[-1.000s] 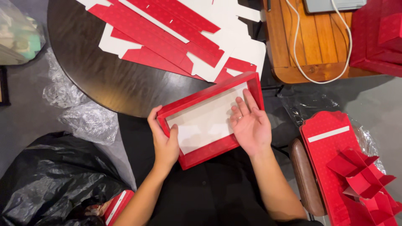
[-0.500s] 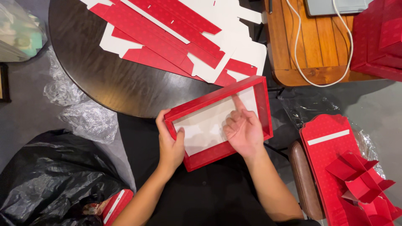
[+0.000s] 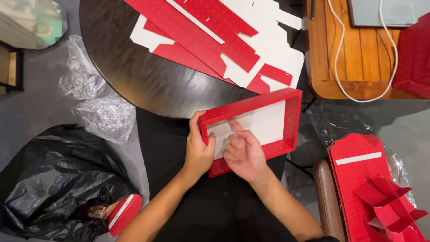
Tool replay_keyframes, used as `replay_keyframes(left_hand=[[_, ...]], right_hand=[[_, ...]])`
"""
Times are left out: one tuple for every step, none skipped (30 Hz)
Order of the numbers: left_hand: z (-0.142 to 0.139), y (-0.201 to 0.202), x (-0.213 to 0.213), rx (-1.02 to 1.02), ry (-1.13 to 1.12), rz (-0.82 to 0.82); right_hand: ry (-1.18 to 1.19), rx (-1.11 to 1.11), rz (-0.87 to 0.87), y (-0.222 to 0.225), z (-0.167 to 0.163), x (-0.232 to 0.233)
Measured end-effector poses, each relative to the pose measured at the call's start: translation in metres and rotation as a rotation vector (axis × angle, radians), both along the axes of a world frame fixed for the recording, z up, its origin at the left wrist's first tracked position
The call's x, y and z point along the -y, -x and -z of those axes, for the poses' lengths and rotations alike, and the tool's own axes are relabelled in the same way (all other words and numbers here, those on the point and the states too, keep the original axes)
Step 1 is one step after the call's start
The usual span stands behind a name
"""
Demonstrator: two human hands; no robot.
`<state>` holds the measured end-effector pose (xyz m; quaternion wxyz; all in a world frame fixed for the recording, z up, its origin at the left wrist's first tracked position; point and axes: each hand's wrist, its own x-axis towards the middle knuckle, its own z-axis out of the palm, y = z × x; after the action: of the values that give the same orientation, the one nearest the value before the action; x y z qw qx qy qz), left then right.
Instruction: The person assembles a red and white cardboard box by folding and interlocking pre-cut flaps. They then insert a red compartmentalized insert into the assembled box.
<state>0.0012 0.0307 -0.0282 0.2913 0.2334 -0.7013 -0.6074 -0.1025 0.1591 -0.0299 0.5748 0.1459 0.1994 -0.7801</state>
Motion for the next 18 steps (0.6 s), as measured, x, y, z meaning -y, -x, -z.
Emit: replay_keyframes(left_hand=[[0.0,0.0,0.001,0.01,0.009,0.003],[-0.001,0.0,0.002,0.019,0.018,0.007],[-0.002,0.0,0.004,0.01,0.044,0.007],[-0.003,0.0,0.006,0.001,0.071,0.008],[-0.005,0.001,0.008,-0.009,0.098,0.01],[-0.007,0.002,0.011,0.002,0.188,-0.022],[-0.009,0.003,0.014,0.014,0.279,-0.053],[-0.012,0.005,0.017,0.025,0.369,-0.084],[-0.015,0.005,0.021,0.068,0.417,-0.093],[-0.017,0.006,0.024,0.111,0.464,-0.101],[-0.019,0.009,0.028,0.152,0.512,-0.108],[-0.021,0.012,0.031,0.184,0.541,-0.114],[-0.022,0.016,0.034,0.219,0.569,-0.12],[-0.022,0.019,0.037,0.254,0.597,-0.127],[-0.022,0.021,0.038,0.278,0.602,-0.135],[-0.022,0.023,0.04,0.3,0.606,-0.141],[-0.02,0.025,0.041,0.322,0.61,-0.145],[-0.019,0.026,0.042,0.338,0.637,-0.156]], right_hand=[[-0.009,0.007,-0.018,-0.004,0.0,0.003],[-0.019,0.013,-0.035,-0.007,0.001,0.006],[-0.029,0.021,-0.052,-0.01,0.002,0.008],[-0.016,0.022,-0.061,-0.012,0.003,0.01],[-0.003,0.022,-0.069,-0.013,0.006,0.012],[0.011,0.024,-0.077,-0.013,0.008,0.014],[0.043,0.039,-0.082,-0.012,0.01,0.016],[0.075,0.054,-0.086,-0.011,0.013,0.019],[0.108,0.068,-0.09,-0.01,0.015,0.022],[0.132,0.089,-0.089,-0.009,0.017,0.025],[0.156,0.109,-0.087,-0.008,0.018,0.028],[0.179,0.131,-0.086,-0.006,0.019,0.031],[0.187,0.15,-0.078,-0.005,0.019,0.034],[0.195,0.169,-0.072,-0.003,0.018,0.037],[0.206,0.187,-0.066,-0.001,0.017,0.041],[0.208,0.185,-0.063,0.0,0.016,0.042],[0.21,0.185,-0.058,0.0,0.015,0.043],[0.21,0.186,-0.052,-0.001,0.014,0.044]])
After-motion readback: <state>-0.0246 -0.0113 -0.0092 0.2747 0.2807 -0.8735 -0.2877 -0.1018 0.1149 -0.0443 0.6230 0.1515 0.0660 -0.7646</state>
